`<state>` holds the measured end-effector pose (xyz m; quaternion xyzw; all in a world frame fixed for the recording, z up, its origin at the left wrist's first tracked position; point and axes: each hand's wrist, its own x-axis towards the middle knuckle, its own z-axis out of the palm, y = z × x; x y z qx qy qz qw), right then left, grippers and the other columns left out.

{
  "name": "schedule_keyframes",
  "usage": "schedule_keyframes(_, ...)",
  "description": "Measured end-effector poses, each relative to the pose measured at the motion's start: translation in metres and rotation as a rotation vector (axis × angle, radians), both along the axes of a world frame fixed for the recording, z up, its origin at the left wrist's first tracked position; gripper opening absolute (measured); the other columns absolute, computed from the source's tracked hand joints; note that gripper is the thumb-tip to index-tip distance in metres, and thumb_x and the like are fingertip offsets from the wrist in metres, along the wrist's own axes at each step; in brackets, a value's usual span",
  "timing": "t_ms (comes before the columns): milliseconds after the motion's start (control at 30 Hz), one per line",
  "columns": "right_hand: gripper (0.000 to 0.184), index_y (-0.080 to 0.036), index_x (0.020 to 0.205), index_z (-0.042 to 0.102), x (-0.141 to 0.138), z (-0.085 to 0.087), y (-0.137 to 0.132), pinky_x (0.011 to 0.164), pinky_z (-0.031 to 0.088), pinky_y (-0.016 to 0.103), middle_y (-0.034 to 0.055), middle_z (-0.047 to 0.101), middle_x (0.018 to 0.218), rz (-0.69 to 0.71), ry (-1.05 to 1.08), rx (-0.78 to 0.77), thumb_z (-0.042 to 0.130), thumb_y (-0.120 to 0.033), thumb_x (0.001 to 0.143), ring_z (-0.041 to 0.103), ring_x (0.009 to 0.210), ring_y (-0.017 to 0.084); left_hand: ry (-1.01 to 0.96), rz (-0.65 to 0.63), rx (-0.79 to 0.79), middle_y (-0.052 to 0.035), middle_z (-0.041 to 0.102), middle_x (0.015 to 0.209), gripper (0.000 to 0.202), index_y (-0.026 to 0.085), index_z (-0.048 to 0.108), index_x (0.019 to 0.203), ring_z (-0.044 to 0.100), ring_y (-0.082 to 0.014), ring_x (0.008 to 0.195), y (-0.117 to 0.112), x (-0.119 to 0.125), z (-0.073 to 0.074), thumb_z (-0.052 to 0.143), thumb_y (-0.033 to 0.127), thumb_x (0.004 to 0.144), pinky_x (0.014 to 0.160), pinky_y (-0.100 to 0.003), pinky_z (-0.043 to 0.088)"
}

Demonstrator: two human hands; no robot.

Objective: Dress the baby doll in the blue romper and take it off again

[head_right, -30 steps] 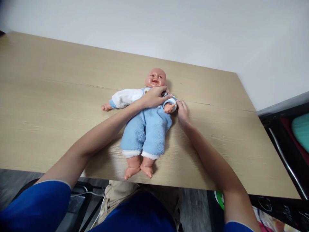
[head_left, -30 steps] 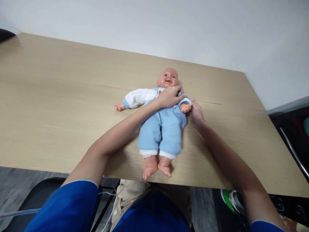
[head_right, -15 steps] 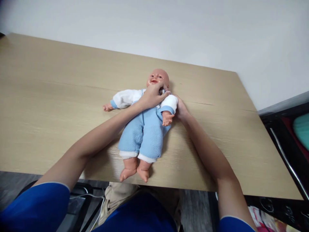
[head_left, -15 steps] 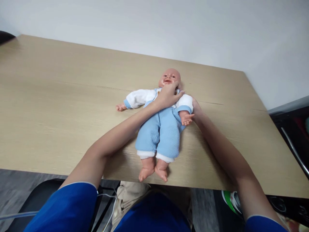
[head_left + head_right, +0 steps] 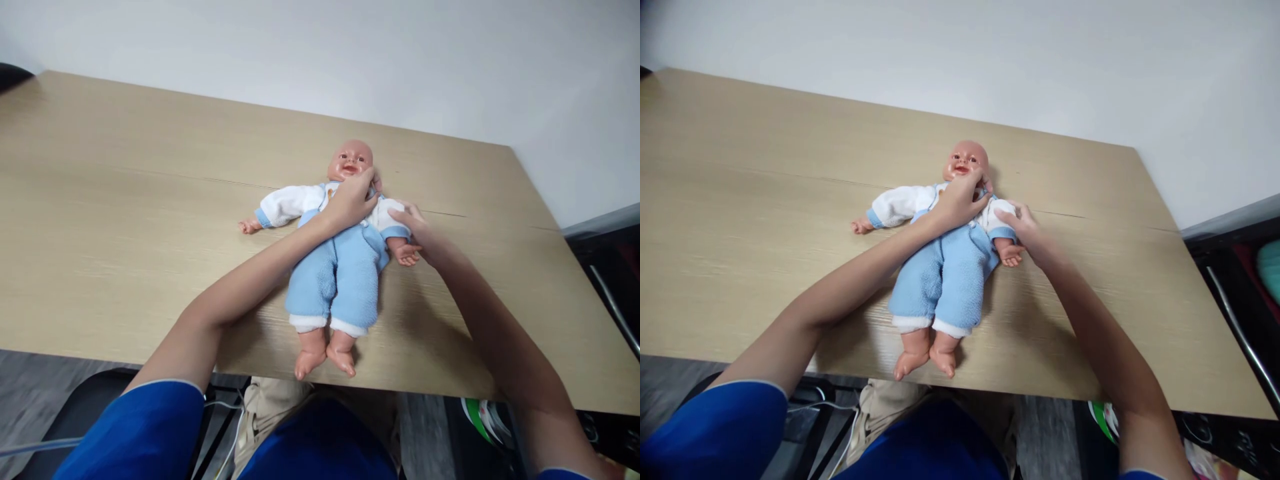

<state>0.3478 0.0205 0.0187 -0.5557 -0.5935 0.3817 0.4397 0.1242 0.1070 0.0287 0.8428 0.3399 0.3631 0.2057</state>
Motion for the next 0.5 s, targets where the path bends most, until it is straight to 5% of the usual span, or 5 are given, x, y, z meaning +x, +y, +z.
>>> schedule_keyframes(167, 0.078, -0.033, 0.153, 0.072, 0.031, 0.017, -0.048, 0.081, 0.078, 0.049, 0.0139, 0.086, 0.144, -0.004, -0.013, -0.143, 0.102, -0.066, 0.089, 0.086, 0.101, 0.033, 0.099, 0.041, 0.081, -0.0174, 0.084, 0.123, 0.022, 0.020, 0.070, 0.122, 0.077, -0.0339, 0.118, -0.010, -0.002, 0.005, 0.055, 0.015, 0.107, 0.102, -0.045, 0.057)
schedule_keyframes(400, 0.052, -0.030, 0.109, 0.086, 0.080, -0.008, -0.057, 0.070, 0.071, 0.041, 0.0060, 0.086, 0.098, -0.143, -0.132, 0.046, 0.101, -0.073, 0.084, 0.077, 0.081, 0.027, 0.146, 0.118, 0.088, -0.0171, 0.084, 0.119, 0.023, 0.019, 0.073, 0.124, 0.076, -0.0354, 0.113, -0.013, -0.004, 0.009, 0.057, 0.018, 0.107, 0.102, -0.046, 0.054)
schedule_keyframes(500, 0.053, -0.028, 0.114, 0.084, 0.081, -0.020, -0.057, 0.083, 0.072, 0.049, 0.0075, 0.087, 0.107, -0.207, -0.190, 0.086, 0.096, -0.072, 0.087, 0.079, 0.090, 0.030, 0.141, 0.118, 0.079, -0.0178, 0.083, 0.119, 0.024, 0.019, 0.073, 0.125, 0.074, -0.0363, 0.116, -0.010, -0.004, 0.006, 0.058, 0.018, 0.106, 0.106, -0.049, 0.055)
